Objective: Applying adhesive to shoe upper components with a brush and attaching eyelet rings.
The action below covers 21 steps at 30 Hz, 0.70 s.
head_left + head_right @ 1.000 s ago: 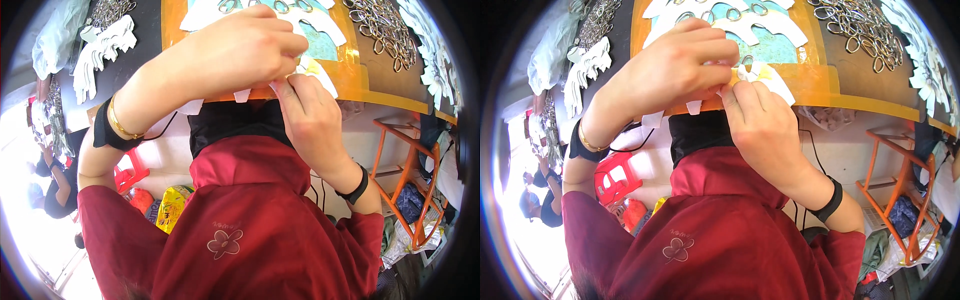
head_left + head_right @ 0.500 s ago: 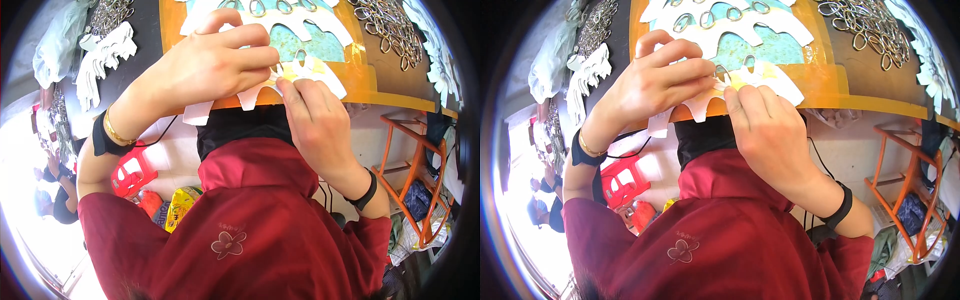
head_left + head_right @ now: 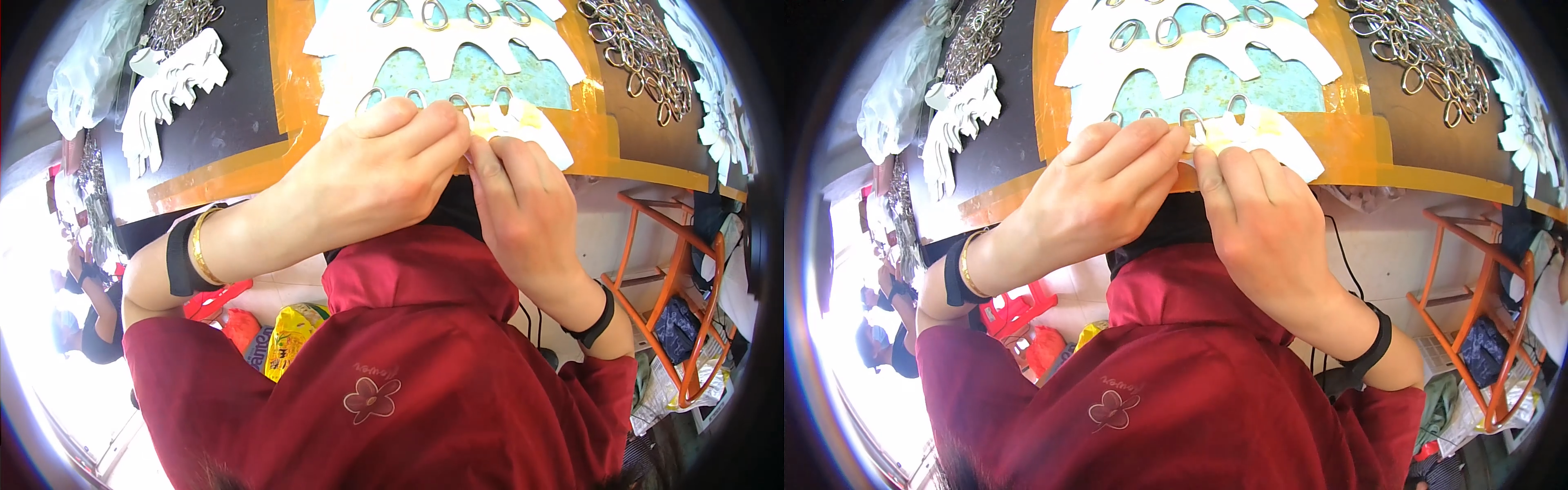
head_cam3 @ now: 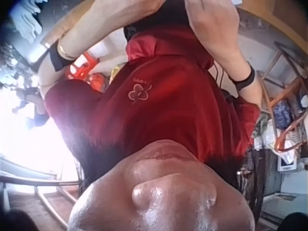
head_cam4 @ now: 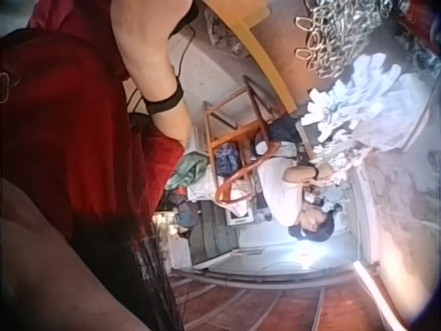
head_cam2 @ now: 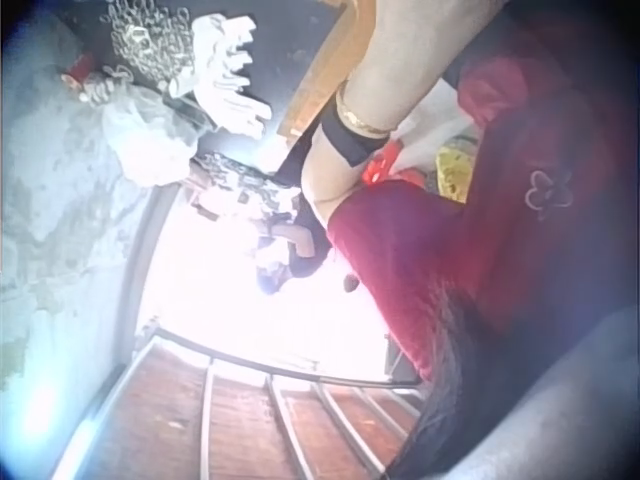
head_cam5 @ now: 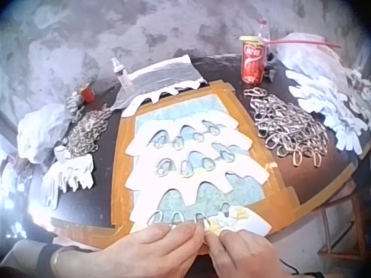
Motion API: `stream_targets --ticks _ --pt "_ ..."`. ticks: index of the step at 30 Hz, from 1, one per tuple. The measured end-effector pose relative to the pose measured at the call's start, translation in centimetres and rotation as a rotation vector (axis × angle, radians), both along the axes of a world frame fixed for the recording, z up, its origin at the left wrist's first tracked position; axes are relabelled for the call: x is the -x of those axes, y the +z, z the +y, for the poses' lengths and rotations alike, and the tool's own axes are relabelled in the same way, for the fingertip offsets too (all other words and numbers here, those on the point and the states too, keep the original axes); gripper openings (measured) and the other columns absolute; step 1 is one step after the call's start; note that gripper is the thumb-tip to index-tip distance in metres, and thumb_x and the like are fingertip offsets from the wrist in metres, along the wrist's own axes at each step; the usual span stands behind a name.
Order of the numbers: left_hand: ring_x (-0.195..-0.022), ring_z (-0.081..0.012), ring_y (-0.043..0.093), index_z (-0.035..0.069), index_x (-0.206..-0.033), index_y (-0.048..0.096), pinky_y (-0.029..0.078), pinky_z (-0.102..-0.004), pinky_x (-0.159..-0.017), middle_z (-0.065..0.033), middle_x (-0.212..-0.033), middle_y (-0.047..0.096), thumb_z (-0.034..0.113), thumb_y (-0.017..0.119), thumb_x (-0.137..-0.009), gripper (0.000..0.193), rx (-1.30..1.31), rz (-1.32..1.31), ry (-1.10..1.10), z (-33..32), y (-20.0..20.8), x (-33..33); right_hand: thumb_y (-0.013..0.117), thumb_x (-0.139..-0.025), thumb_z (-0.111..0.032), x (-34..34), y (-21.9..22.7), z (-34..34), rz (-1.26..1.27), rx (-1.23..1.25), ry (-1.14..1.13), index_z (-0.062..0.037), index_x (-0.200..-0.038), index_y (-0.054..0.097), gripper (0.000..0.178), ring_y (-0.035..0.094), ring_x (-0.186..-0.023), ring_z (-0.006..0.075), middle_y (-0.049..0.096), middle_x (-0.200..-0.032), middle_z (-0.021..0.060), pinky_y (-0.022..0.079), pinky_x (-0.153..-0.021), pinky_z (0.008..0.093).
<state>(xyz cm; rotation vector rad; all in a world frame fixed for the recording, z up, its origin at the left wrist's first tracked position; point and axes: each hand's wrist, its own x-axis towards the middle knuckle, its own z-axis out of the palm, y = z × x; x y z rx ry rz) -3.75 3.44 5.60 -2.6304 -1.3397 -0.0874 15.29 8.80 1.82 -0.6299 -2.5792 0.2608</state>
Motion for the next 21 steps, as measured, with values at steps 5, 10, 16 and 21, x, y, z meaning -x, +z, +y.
stream_targets --ticks 5,10,16,21 --pt "-0.102 -0.0192 0.055 -0.001 -0.095 0.064 0.045 -0.0314 -0.077 -0.0061 -0.11 0.058 0.009 0.065 -0.072 0.025 -0.03 -0.066 0.002 -0.1 -0.3 0.8 0.061 -0.071 -0.005 0.1 0.0 -0.2 0.009 -0.016 -0.005 0.0037 -0.11 0.06 0.04 0.053 -0.076 0.0209 0.052 -0.088 0.0076 0.044 -0.059 0.0313" --pt "-0.104 -0.022 0.056 -0.003 -0.098 0.062 0.045 -0.0335 -0.079 -0.0074 -0.109 0.059 0.008 0.068 -0.075 0.026 0.118 -0.266 -0.055 0.4 -0.5 2.0 0.061 -0.071 -0.004 0.2 0.6 0.1 0.006 -0.008 -0.003 0.002 -0.108 0.061 0.038 0.053 -0.076 0.0213 0.052 -0.087 0.0069 0.044 -0.059 0.0321" --pt "-0.105 -0.0238 0.056 -0.001 -0.108 0.058 0.044 -0.0356 -0.083 -0.008 -0.109 0.061 0.004 0.066 -0.066 0.044 0.262 -0.329 -0.092 0.9 0.9 2.9 0.064 -0.071 -0.003 0.0 0.6 0.7 0.041 0.042 0.01 -0.0007 -0.106 0.061 0.036 0.054 -0.075 0.0219 0.052 -0.084 0.0055 0.043 -0.06 0.0332" --pt "-0.106 -0.024 0.056 0.001 -0.116 0.057 0.042 -0.0364 -0.086 -0.0077 -0.111 0.06 0.004 0.065 -0.06 0.056 0.271 -0.351 -0.03 0.5 0.7 2.5 0.064 -0.071 -0.002 0.1 0.9 0.8 0.033 0.068 0.025 -0.0013 -0.104 0.062 0.033 0.055 -0.075 0.0224 0.052 -0.084 0.0061 0.044 -0.061 0.0342"
